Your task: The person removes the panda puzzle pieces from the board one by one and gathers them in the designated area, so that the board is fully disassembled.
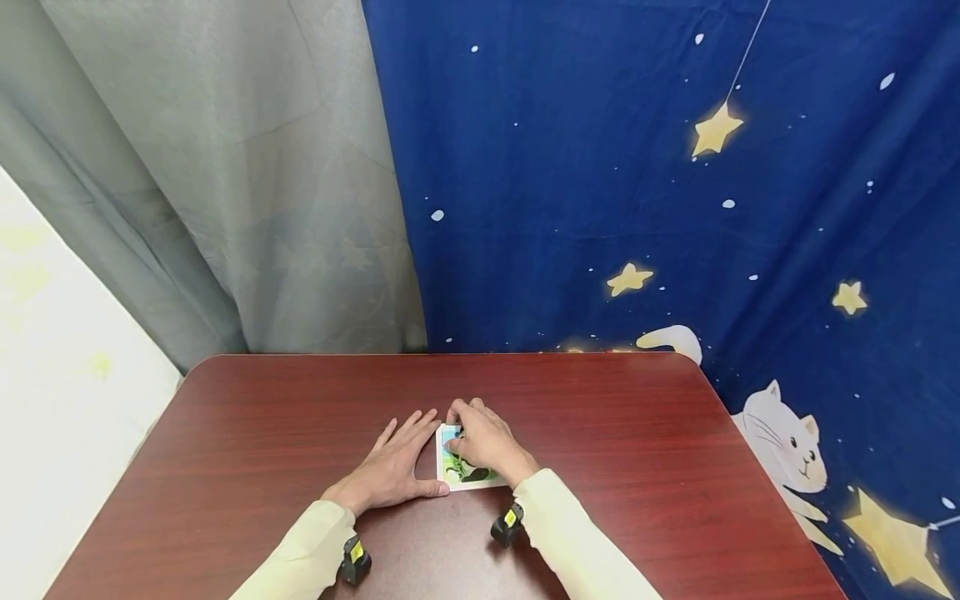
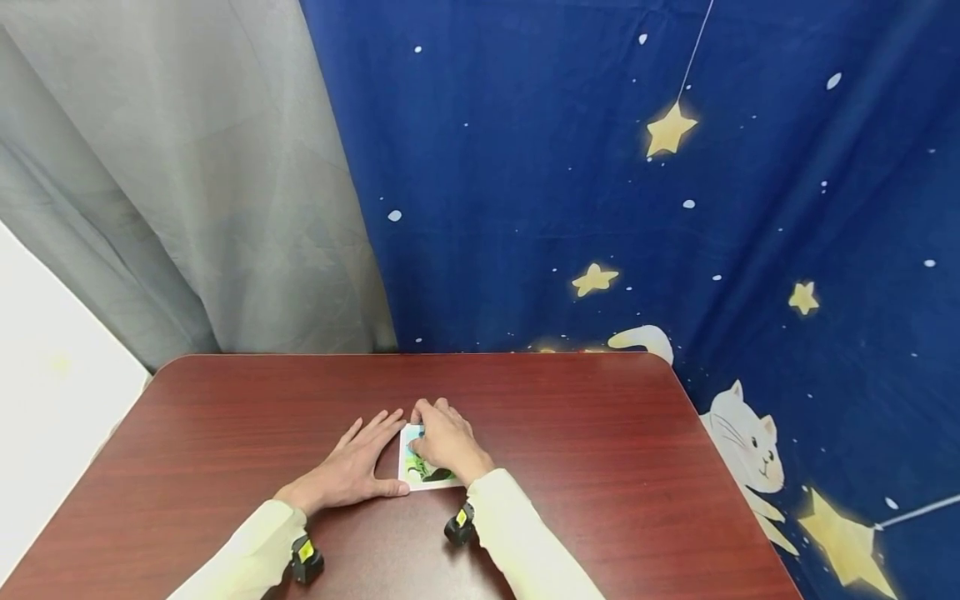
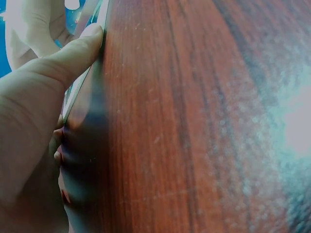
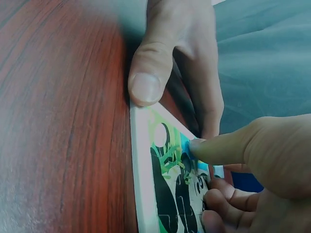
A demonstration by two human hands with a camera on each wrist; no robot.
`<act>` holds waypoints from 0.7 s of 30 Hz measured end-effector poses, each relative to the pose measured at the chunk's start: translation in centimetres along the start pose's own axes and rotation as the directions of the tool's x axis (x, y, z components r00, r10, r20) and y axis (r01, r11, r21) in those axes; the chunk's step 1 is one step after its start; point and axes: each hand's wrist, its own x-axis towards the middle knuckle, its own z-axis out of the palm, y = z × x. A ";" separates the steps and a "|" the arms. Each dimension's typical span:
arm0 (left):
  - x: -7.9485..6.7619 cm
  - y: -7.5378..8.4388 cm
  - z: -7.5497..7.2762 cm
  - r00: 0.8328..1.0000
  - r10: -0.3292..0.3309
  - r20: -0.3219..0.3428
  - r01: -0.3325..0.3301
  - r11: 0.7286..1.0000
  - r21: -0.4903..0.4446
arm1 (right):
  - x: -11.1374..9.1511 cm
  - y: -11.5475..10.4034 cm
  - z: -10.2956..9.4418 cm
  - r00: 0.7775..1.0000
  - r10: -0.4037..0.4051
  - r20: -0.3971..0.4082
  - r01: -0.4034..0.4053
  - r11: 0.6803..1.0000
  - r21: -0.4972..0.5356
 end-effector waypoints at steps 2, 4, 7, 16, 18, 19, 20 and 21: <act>0.0 0.1 -0.1 1.000 0.002 -0.002 -0.002 1.000 -0.002 | 0.1 0.1 0.0 1.000 0.008 0.001 -0.008 1.000 0.026; 0.0 0.1 -0.1 1.000 0.004 -0.004 -0.004 1.000 -0.003 | 0.2 0.3 0.1 1.000 0.012 0.003 -0.012 0.999 0.049; 0.0 0.2 -0.1 1.000 0.002 -0.002 -0.002 1.000 -0.008 | 0.4 0.7 0.3 1.000 0.028 0.004 -0.028 0.993 0.111; 0.1 0.2 0.1 1.000 0.008 -0.010 -0.008 1.000 -0.006 | 0.4 1.6 0.1 0.999 0.027 -0.031 -0.016 0.951 0.309; 0.1 0.2 0.1 1.000 0.006 -0.008 -0.006 1.000 -0.007 | 0.3 1.7 -0.1 0.999 0.026 -0.037 -0.012 0.944 0.329; 0.1 0.2 0.1 1.000 0.002 -0.005 -0.003 1.000 -0.009 | 0.2 1.8 -0.3 0.999 0.022 -0.038 -0.008 0.941 0.339; 0.1 0.1 0.1 1.000 0.001 -0.002 -0.001 1.000 -0.013 | 0.0 1.8 -0.4 0.999 0.019 -0.038 -0.004 0.935 0.354; 0.0 0.1 0.1 1.000 -0.002 0.002 0.002 1.000 -0.014 | -0.1 1.9 -0.5 0.999 0.017 -0.038 -0.002 0.929 0.371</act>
